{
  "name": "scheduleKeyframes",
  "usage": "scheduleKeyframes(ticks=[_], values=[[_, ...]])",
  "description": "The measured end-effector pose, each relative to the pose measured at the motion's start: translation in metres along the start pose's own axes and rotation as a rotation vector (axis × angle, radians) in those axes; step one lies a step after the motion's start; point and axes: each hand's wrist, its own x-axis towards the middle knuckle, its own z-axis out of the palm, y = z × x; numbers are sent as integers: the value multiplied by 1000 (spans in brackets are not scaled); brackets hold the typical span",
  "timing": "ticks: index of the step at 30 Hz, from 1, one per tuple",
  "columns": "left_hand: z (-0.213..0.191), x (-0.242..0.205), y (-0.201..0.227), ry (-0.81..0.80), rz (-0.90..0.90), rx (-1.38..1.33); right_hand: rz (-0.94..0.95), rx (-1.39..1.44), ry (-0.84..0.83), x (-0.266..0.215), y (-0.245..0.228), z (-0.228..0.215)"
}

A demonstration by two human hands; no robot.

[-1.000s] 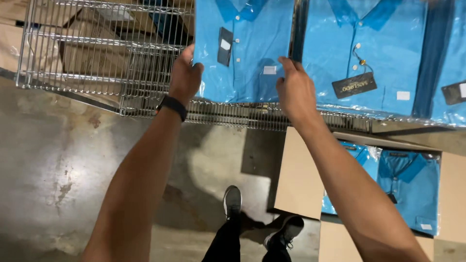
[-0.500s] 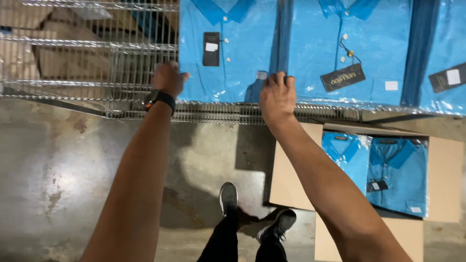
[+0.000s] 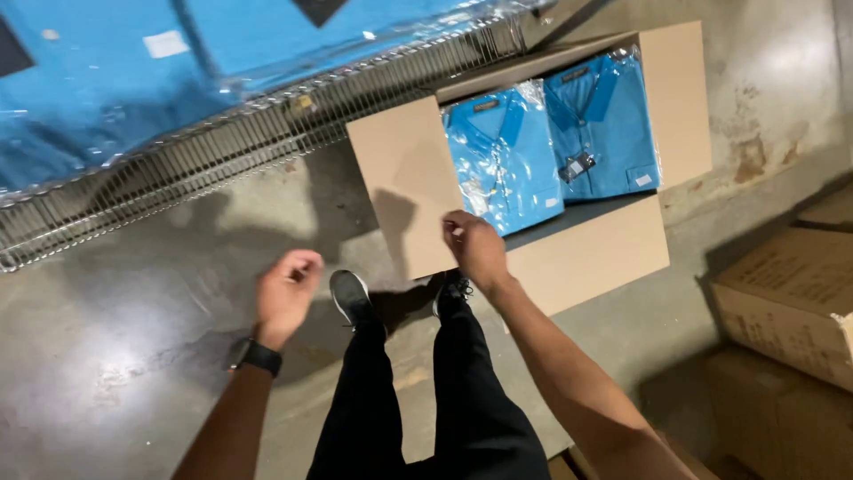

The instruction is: The person organizes blue shirts in plastic packaging, moving them between a cardboard box and a metal wire shelving unit.

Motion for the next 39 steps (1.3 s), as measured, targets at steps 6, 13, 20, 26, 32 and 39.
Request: scheduleKeyframes(ticks=[6,13,20,26,32,39], values=[[137,-25,16,-36,-272,-9,396,-99,-175,29,227,-5],[255,-36,84,-122,-515,48,525,-160,-222,121,388,13],[296,-38,70,-160,-583,-79,633,-46,-311,177,402,10],[272,-45,64,-164,-574,-101,448,-7,-196,147,377,-28],[269,-38,57,-303,-537,-14,283,73,-190,106,322,-56],[229,-60,87,-345,-466,-100,233,119,41,60,247,-122]])
